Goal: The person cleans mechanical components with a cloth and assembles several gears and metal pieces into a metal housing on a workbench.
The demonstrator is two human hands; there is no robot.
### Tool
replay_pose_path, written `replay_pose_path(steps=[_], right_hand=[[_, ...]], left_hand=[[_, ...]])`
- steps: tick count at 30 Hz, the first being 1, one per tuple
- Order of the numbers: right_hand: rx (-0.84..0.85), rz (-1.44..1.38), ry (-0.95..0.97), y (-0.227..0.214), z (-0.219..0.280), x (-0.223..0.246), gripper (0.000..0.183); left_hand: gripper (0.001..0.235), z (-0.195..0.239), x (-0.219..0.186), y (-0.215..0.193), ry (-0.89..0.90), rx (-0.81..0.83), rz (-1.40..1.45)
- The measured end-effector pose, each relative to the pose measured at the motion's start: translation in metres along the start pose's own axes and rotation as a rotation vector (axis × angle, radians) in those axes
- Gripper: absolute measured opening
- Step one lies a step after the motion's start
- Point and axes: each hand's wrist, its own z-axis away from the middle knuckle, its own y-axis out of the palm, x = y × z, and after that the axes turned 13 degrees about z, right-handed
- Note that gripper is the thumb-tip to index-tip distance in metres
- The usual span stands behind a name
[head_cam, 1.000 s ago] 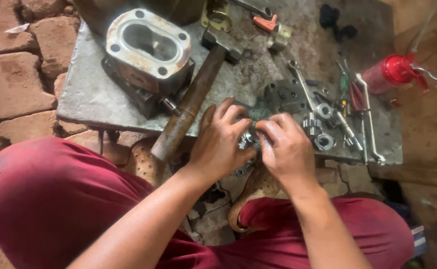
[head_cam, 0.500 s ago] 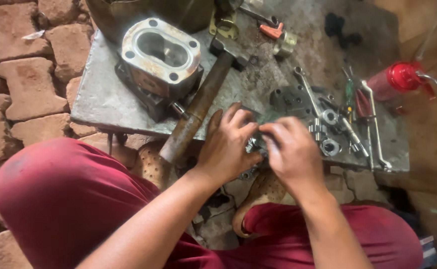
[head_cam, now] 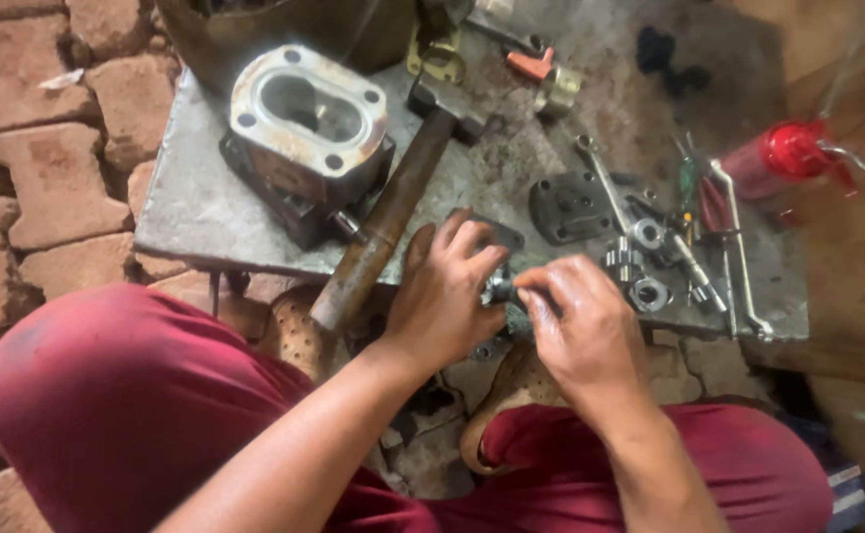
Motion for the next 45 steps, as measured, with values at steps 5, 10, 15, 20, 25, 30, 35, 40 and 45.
replay_pose_path(steps=[5, 10, 15, 20, 25, 30, 35, 40, 45], right_hand=[[-0.043, 0.074, -0.084, 0.008, -0.021, -0.004, 0.015], [0.031, 0.148, -0.005, 0.010, -0.009, -0.010, 0.013], [0.186, -0.129, 0.140, 0.009, 0.003, -0.013, 0.013], [0.185, -0.624, 0.310, -0.012, -0.024, -0.032, 0.021], [0.263, -0.213, 0.079, -0.008, -0.026, -0.013, 0.018], [0.299, 0.121, -0.079, -0.004, -0.016, -0.026, 0.017], [0.089, 0.242, -0.167, -0.021, -0.031, -0.053, 0.018], [0.056, -0.239, 0.109, -0.027, -0.020, -0.047, 0.014], [0.002, -0.346, 0.048, -0.032, -0.009, -0.038, 0.012]], left_hand=[[0.052, 0.000, -0.002, -0.001, 0.004, -0.001, 0.035], [0.047, 0.003, -0.001, 0.001, -0.023, -0.025, 0.060], [0.051, 0.004, -0.002, 0.000, -0.016, -0.011, 0.001], [0.057, 0.003, -0.005, 0.001, -0.052, 0.009, 0.077], [0.045, 0.003, -0.003, 0.001, -0.041, 0.019, 0.002], [0.048, 0.007, -0.003, 0.001, -0.005, -0.020, 0.028], [0.041, -0.001, -0.006, 0.001, -0.009, -0.055, 0.061], [0.064, 0.001, -0.009, 0.000, -0.021, -0.013, 0.026], [0.079, 0.009, -0.004, -0.014, -0.080, 0.044, 0.030]])
